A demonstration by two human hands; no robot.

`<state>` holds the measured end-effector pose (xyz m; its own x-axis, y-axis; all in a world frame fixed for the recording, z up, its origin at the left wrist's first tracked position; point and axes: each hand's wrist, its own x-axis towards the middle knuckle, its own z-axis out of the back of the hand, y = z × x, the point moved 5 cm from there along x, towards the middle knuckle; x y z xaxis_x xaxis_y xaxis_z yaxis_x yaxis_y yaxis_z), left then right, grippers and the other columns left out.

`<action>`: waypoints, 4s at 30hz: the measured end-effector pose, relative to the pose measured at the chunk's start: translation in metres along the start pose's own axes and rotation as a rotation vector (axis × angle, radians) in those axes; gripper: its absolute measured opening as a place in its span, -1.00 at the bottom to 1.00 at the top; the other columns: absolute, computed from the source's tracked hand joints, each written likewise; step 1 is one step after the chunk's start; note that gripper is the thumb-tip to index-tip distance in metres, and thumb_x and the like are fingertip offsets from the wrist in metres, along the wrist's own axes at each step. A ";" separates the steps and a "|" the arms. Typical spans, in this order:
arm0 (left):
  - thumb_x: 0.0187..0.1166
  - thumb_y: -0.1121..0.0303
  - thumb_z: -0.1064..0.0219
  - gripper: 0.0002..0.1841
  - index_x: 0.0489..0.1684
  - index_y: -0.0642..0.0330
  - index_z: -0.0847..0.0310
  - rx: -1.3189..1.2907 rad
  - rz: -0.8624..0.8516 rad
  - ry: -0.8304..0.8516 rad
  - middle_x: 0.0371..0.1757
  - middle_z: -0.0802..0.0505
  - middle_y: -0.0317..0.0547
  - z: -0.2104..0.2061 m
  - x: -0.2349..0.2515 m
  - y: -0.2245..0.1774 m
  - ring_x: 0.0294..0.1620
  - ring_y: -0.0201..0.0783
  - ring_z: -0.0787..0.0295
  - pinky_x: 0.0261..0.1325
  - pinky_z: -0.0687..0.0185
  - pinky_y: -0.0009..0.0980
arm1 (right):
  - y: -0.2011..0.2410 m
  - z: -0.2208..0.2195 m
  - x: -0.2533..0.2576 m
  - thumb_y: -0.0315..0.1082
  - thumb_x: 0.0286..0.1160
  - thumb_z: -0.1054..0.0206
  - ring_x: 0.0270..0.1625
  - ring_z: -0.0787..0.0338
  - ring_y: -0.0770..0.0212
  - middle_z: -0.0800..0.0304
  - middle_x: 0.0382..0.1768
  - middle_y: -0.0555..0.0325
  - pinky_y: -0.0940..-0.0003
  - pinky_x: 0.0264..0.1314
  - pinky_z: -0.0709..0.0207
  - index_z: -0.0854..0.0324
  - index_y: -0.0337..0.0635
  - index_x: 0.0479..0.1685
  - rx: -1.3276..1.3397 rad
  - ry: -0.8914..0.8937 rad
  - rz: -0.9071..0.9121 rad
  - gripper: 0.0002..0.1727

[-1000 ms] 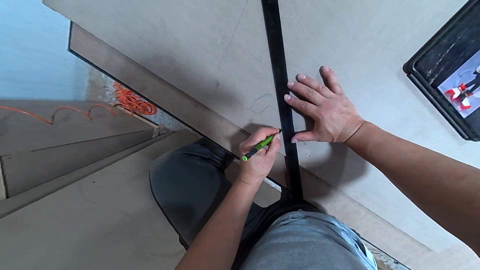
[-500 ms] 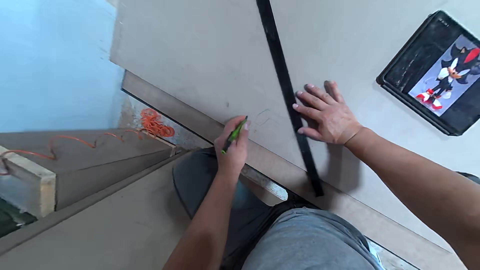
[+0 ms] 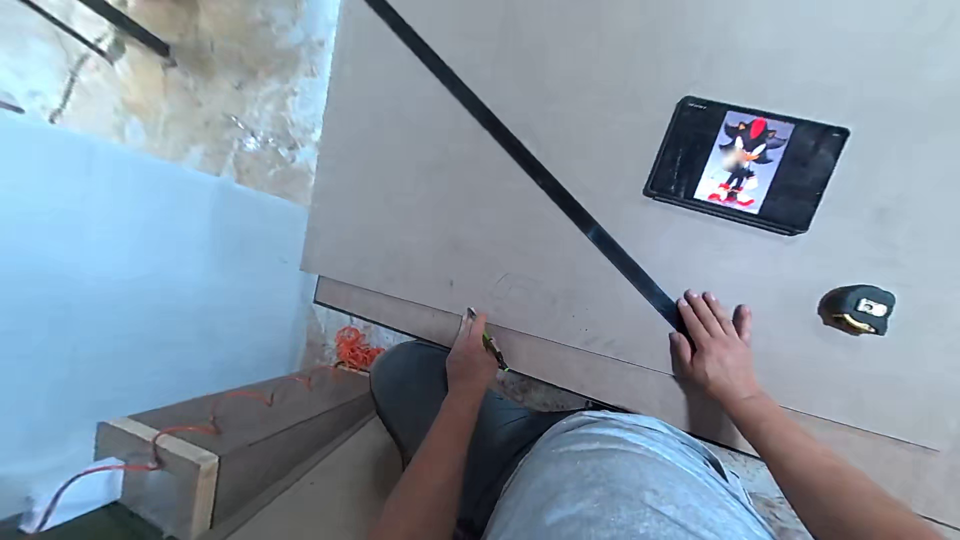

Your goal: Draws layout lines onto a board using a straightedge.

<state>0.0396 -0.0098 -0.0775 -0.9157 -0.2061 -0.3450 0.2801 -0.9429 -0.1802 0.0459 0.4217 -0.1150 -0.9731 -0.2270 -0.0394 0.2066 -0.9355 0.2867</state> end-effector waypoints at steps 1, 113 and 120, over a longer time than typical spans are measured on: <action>0.72 0.34 -0.25 -0.48 0.70 0.00 -0.42 0.014 -0.011 0.008 0.67 -0.57 0.09 0.000 0.000 0.001 0.68 0.04 -0.52 0.57 -0.55 0.11 | -0.002 -0.003 -0.011 0.11 0.79 0.18 0.93 -0.03 0.11 -0.15 0.88 0.30 -0.41 0.89 0.36 -0.22 0.12 0.87 0.004 -0.016 -0.018 -0.31; 0.73 0.40 -0.21 -0.52 0.64 -0.07 -0.50 0.120 0.079 0.121 0.54 -0.70 0.12 0.019 0.004 -0.016 0.28 0.30 -0.80 0.21 -0.66 0.36 | -0.004 -0.013 -0.017 0.08 0.74 0.18 0.93 0.00 0.22 -0.15 0.88 0.38 -0.18 0.95 0.30 -0.22 0.10 0.87 -0.047 -0.077 -0.016 -0.29; 0.71 0.42 -0.21 -0.50 0.66 -0.08 -0.47 0.130 0.095 0.156 0.47 -0.74 0.12 0.020 0.005 -0.016 0.24 0.28 -0.82 0.20 -0.68 0.34 | -0.006 -0.015 -0.018 0.08 0.72 0.15 0.93 0.00 0.22 -0.14 0.88 0.40 -0.19 0.95 0.27 -0.22 0.13 0.87 -0.054 -0.080 -0.023 -0.29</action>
<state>0.0251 -0.0012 -0.0575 -0.8284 -0.2622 -0.4950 0.3142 -0.9491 -0.0230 0.0634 0.4271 -0.1302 -0.9821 -0.1854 0.0317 0.1876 -0.9538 0.2344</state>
